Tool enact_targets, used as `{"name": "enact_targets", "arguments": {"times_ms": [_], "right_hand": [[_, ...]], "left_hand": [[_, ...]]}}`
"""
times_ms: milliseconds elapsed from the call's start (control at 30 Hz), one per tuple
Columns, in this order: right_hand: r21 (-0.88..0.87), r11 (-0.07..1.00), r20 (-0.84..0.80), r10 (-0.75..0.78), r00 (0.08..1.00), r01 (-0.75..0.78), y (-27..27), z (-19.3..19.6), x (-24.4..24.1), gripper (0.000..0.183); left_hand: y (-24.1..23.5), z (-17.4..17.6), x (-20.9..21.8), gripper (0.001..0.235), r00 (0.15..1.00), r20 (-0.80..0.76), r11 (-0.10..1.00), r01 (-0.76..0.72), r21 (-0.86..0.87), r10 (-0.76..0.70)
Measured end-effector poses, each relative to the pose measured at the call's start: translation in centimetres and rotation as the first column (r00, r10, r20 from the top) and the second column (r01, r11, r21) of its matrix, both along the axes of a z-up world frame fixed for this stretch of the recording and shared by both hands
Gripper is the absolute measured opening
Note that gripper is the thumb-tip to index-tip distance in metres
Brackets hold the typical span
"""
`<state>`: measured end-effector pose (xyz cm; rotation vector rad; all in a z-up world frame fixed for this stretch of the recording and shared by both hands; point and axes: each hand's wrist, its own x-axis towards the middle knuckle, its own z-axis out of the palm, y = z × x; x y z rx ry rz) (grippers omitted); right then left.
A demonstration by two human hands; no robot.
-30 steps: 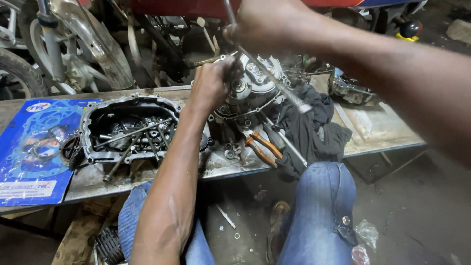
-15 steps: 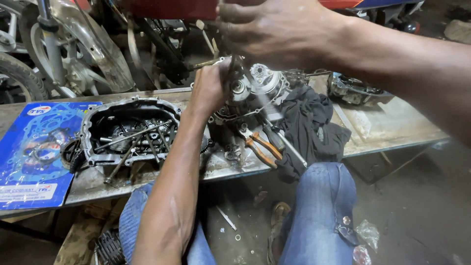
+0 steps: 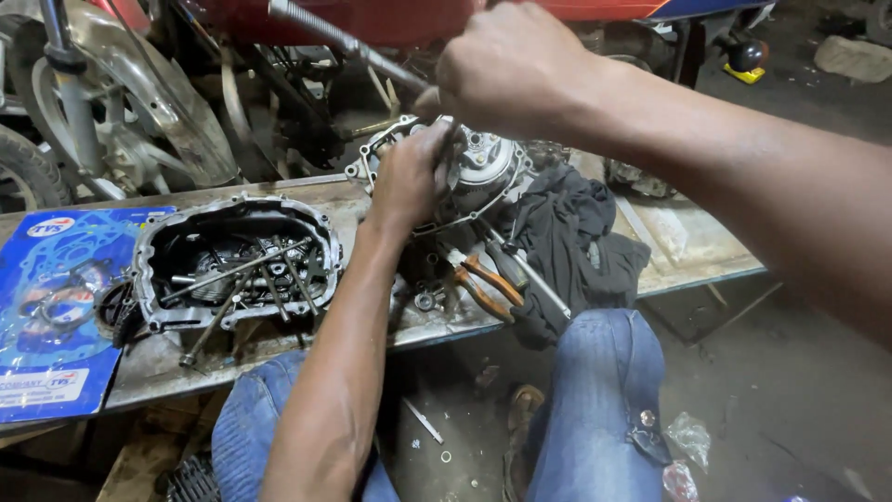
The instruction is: The person is performing maintenance on a motorcycle engine, using tools to adjust internal components before fitting the engine cover.
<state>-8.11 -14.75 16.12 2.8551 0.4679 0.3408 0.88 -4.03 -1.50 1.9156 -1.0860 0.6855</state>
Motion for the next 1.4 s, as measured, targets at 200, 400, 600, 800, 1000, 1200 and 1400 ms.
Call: {"name": "enact_targets", "arguments": {"times_ms": [200,400,600,800,1000,1200,1400], "right_hand": [[-0.029,1.000,-0.241,-0.011,0.970,0.005,-0.1,-0.7,-1.0,0.039],[0.077,0.996,-0.324,-0.016,0.946,0.044,0.8,0.0,0.0,0.027],[-0.020,1.000,-0.168,-0.011,0.986,0.008,-0.9,-0.1,2.0,0.021],[-0.001,1.000,-0.252,-0.027,0.967,0.028,-1.9,-1.7,3.1,0.017],[0.113,0.970,-0.303,-0.175,0.937,0.218,-1.7,-1.8,4.1,0.023],[0.217,0.892,-0.370,-0.301,0.879,0.397,-1.1,-2.4,5.4,0.025],[0.269,0.858,-0.347,-0.338,0.875,0.438,-2.0,-4.0,7.1,0.022]], "left_hand": [[-1.7,-2.2,-1.8,0.019,0.963,-0.022,0.963,-0.267,0.023,0.268],[-2.1,-2.4,-2.1,0.039,0.901,-0.121,0.908,-0.407,0.097,0.416],[-1.3,-3.9,0.6,0.047,0.928,-0.135,0.937,-0.341,0.076,0.348],[-2.4,-7.2,4.8,0.046,0.943,-0.169,0.956,-0.293,-0.005,0.288],[-2.0,-5.6,0.9,0.037,0.930,-0.035,0.928,-0.369,-0.060,0.367],[-5.0,-8.9,3.6,0.042,0.864,-0.128,0.851,-0.502,-0.157,0.487],[-6.2,-9.3,3.3,0.055,0.797,-0.137,0.769,-0.603,-0.210,0.588]]}}
